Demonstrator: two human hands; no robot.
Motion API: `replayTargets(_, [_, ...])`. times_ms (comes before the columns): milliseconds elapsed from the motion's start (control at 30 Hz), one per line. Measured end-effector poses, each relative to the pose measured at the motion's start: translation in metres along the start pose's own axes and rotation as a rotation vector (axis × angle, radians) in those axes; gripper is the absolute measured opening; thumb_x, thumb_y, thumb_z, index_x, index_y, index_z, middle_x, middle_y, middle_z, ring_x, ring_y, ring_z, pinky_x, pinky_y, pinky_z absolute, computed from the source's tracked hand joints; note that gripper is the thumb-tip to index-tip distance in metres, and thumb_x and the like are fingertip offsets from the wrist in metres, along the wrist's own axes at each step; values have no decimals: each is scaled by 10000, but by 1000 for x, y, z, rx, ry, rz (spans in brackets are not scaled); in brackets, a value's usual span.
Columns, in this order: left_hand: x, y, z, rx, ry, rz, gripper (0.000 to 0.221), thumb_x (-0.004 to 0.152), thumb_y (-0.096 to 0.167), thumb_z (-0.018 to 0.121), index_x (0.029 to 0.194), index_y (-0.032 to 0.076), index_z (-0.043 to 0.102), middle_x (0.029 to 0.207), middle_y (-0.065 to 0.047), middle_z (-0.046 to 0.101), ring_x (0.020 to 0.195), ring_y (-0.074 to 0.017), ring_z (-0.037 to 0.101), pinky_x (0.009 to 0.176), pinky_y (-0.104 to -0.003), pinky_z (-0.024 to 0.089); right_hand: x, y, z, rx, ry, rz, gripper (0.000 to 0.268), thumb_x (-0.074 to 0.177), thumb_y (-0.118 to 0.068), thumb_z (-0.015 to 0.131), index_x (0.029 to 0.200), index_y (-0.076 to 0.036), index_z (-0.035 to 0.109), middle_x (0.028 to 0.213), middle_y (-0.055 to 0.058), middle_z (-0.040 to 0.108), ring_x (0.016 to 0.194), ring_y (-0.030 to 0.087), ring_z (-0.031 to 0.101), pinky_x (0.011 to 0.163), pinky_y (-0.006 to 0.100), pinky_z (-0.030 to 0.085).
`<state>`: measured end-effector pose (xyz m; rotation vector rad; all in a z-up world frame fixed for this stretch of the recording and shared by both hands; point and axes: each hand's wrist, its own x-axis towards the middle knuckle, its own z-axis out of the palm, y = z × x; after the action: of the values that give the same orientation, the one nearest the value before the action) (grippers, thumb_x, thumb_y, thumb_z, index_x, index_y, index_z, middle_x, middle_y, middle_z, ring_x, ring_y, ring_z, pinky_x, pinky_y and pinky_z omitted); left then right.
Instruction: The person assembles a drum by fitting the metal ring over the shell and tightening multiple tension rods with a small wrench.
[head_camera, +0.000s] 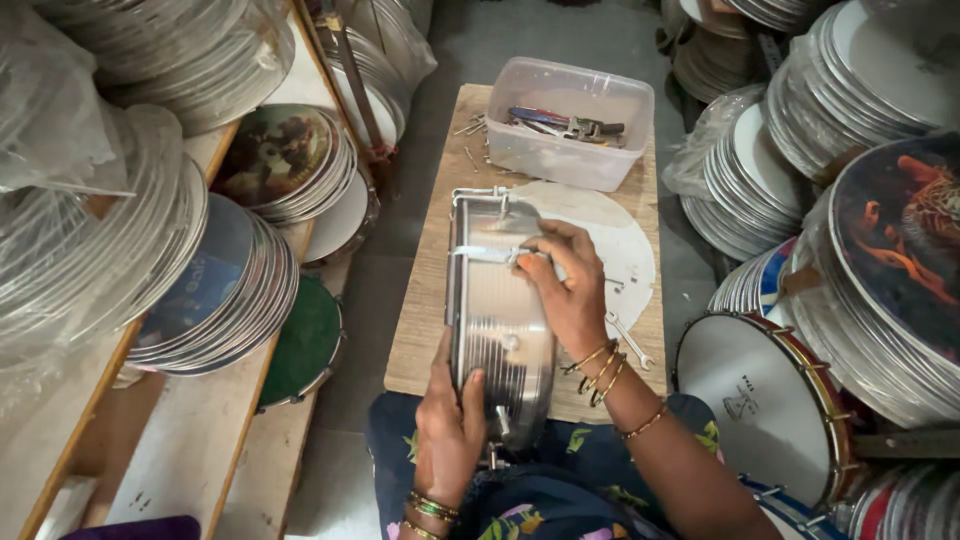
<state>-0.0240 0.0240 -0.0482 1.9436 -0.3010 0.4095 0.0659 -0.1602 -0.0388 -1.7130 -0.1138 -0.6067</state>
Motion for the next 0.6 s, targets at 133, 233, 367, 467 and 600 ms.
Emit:
replayTargets(133, [-7,-6,1,56,-114,-306,563,979,166,577,1512,53,438,851,-272,709,659,-394,705,591,-459,533,1,14,-3,51,-3,19,165,979,-34,644,1109,60,683,1298,137,544,1038,205,694,853,329,616])
replayTargets(233, [-8,-15,6,139,-88,-248,533,987,157,567,1502,70,459,832,-262,711,622,-386,690,540,-466,504,-4,15,-2,60,33,7,167,973,-41,661,1112,48,689,1260,139,576,1059,207,680,850,327,620])
replayTargets(367, [-28,-28,2,164,1,-57,442,1007,167,544,1424,30,498,765,-229,710,577,-350,697,523,-446,511,-16,8,-3,-34,28,12,178,944,-74,682,1091,24,703,1253,128,586,1101,211,646,847,308,613])
replayTargets(467, [-31,-31,-1,180,18,-134,368,998,175,551,1337,30,576,763,-216,714,598,-342,727,510,-444,531,-25,6,-1,-112,26,-41,223,983,-128,650,1156,2,703,1298,117,587,1198,225,596,946,338,568])
replayTargets(600, [-18,-15,-13,326,4,-359,299,993,209,596,1222,31,667,684,-211,704,600,-356,713,539,-469,516,-30,17,-7,-36,1,-30,309,1057,-216,562,1300,-46,648,1382,93,588,1278,220,583,1052,348,514])
